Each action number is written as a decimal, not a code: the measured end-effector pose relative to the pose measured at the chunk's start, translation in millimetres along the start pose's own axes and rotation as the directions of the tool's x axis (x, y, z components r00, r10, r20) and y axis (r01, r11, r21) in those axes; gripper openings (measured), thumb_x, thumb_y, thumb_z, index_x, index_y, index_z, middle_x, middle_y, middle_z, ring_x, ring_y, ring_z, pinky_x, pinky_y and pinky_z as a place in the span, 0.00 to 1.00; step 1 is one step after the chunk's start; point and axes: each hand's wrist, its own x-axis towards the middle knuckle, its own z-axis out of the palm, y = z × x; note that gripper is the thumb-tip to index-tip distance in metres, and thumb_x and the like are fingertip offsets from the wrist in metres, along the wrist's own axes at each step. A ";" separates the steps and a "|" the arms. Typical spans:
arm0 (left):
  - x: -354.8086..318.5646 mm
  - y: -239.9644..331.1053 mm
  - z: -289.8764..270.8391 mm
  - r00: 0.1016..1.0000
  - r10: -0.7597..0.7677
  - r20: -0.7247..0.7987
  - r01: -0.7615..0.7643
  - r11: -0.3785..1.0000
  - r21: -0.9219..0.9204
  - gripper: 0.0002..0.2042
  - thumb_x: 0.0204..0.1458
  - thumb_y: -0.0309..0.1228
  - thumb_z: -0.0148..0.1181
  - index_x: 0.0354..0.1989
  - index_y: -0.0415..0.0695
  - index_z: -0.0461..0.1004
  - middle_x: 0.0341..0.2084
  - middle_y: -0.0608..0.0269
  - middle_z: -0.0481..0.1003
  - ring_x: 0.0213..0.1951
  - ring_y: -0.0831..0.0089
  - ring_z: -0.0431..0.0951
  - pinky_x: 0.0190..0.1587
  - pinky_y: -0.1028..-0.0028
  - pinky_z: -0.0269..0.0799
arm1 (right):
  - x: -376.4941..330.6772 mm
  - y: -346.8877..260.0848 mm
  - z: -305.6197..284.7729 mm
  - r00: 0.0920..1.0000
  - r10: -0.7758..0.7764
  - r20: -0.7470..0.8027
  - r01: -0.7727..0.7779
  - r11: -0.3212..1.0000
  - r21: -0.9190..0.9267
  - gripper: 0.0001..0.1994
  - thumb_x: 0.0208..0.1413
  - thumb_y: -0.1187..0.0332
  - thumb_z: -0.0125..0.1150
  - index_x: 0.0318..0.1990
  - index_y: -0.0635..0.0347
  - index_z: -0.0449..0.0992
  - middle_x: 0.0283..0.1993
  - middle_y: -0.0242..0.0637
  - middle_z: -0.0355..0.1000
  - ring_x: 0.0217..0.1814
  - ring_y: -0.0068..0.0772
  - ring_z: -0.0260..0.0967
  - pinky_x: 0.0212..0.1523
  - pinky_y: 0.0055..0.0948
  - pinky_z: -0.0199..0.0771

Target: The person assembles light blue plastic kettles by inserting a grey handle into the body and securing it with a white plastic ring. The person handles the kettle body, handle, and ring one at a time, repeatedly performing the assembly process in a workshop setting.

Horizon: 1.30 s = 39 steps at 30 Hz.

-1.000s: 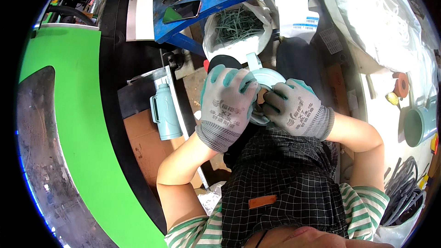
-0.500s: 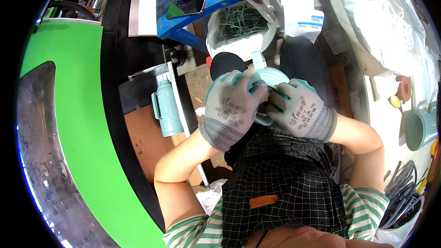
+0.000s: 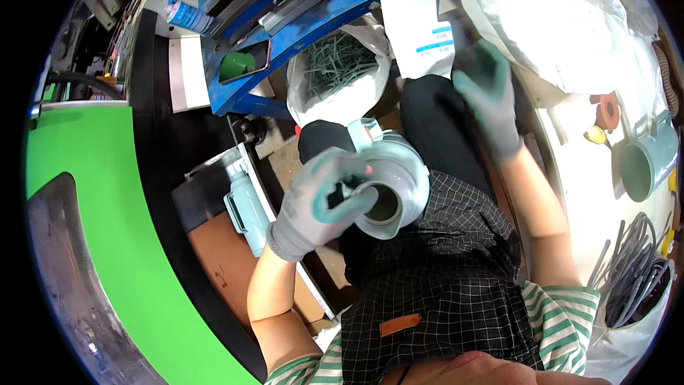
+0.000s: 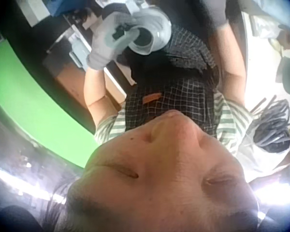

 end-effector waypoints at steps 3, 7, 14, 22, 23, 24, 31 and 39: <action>30.9 -7.8 2.0 0.978 0.092 -0.189 -0.104 0.993 -0.055 0.20 0.47 0.26 0.76 0.50 0.42 0.79 0.49 0.54 0.79 0.52 0.57 0.80 0.55 0.60 0.77 | 69.6 62.9 -33.7 0.931 0.219 0.291 -0.236 0.971 0.024 0.27 0.60 0.67 0.73 0.63 0.69 0.73 0.51 0.40 0.78 0.53 0.24 0.74 0.53 0.26 0.76; 84.4 -24.4 12.5 0.937 0.224 -0.269 -0.159 0.957 0.244 0.22 0.49 0.32 0.75 0.54 0.44 0.79 0.52 0.54 0.78 0.55 0.53 0.77 0.61 0.57 0.72 | 67.6 50.6 6.2 0.930 0.322 0.178 -0.341 0.936 0.089 0.20 0.57 0.73 0.73 0.56 0.70 0.79 0.46 0.38 0.82 0.44 0.24 0.78 0.49 0.25 0.79; 205.8 -49.7 59.7 0.915 0.323 -0.242 -0.191 0.875 0.444 0.19 0.51 0.41 0.73 0.49 0.47 0.80 0.51 0.59 0.78 0.56 0.56 0.76 0.59 0.56 0.70 | 54.5 53.6 16.4 0.980 0.085 0.177 -0.080 0.996 -0.035 0.22 0.55 0.77 0.68 0.58 0.69 0.78 0.48 0.36 0.80 0.46 0.21 0.76 0.49 0.25 0.78; 207.7 -43.4 72.3 0.864 0.400 -0.305 -0.321 0.905 0.278 0.08 0.48 0.33 0.75 0.35 0.46 0.85 0.42 0.59 0.82 0.47 0.56 0.80 0.50 0.58 0.76 | 38.0 31.7 14.5 0.975 0.100 0.198 -0.090 0.994 -0.057 0.20 0.56 0.76 0.68 0.57 0.67 0.78 0.47 0.36 0.80 0.46 0.21 0.77 0.49 0.25 0.80; 204.0 -42.0 72.6 0.859 0.405 -0.314 -0.327 0.905 0.272 0.08 0.48 0.32 0.75 0.36 0.46 0.85 0.42 0.59 0.82 0.47 0.56 0.80 0.50 0.58 0.76 | 34.9 30.1 13.3 0.972 0.107 0.208 -0.094 0.993 -0.073 0.21 0.56 0.76 0.68 0.58 0.67 0.77 0.47 0.36 0.80 0.46 0.21 0.77 0.49 0.25 0.80; 200.0 -40.1 69.7 0.852 0.411 -0.326 -0.331 0.903 0.274 0.08 0.49 0.31 0.74 0.36 0.45 0.85 0.42 0.59 0.82 0.47 0.56 0.80 0.50 0.58 0.76 | 33.4 27.6 14.2 0.968 0.108 0.224 -0.092 0.992 -0.083 0.21 0.55 0.76 0.69 0.58 0.67 0.77 0.48 0.36 0.80 0.46 0.21 0.77 0.49 0.25 0.80; 106.1 -39.6 47.6 0.770 -0.020 -0.637 -0.175 0.954 -0.242 0.03 0.55 0.23 0.70 0.36 0.39 0.83 0.39 0.60 0.82 0.41 0.68 0.79 0.46 0.69 0.77 | -14.5 -18.1 2.1 0.983 -0.184 -0.006 0.178 0.961 -0.213 0.29 0.60 0.73 0.69 0.67 0.69 0.67 0.54 0.40 0.76 0.57 0.26 0.73 0.61 0.28 0.73; -5.7 -17.1 134.5 0.641 -0.586 -0.496 0.025 0.661 -0.750 0.02 0.58 0.24 0.67 0.36 0.39 0.81 0.33 0.66 0.80 0.36 0.77 0.78 0.40 0.73 0.76 | -114.1 -73.4 -87.8 0.395 0.729 0.559 -0.759 0.602 -0.249 0.41 0.70 0.43 0.56 0.77 0.64 0.53 0.51 0.49 0.80 0.44 0.35 0.84 0.38 0.27 0.86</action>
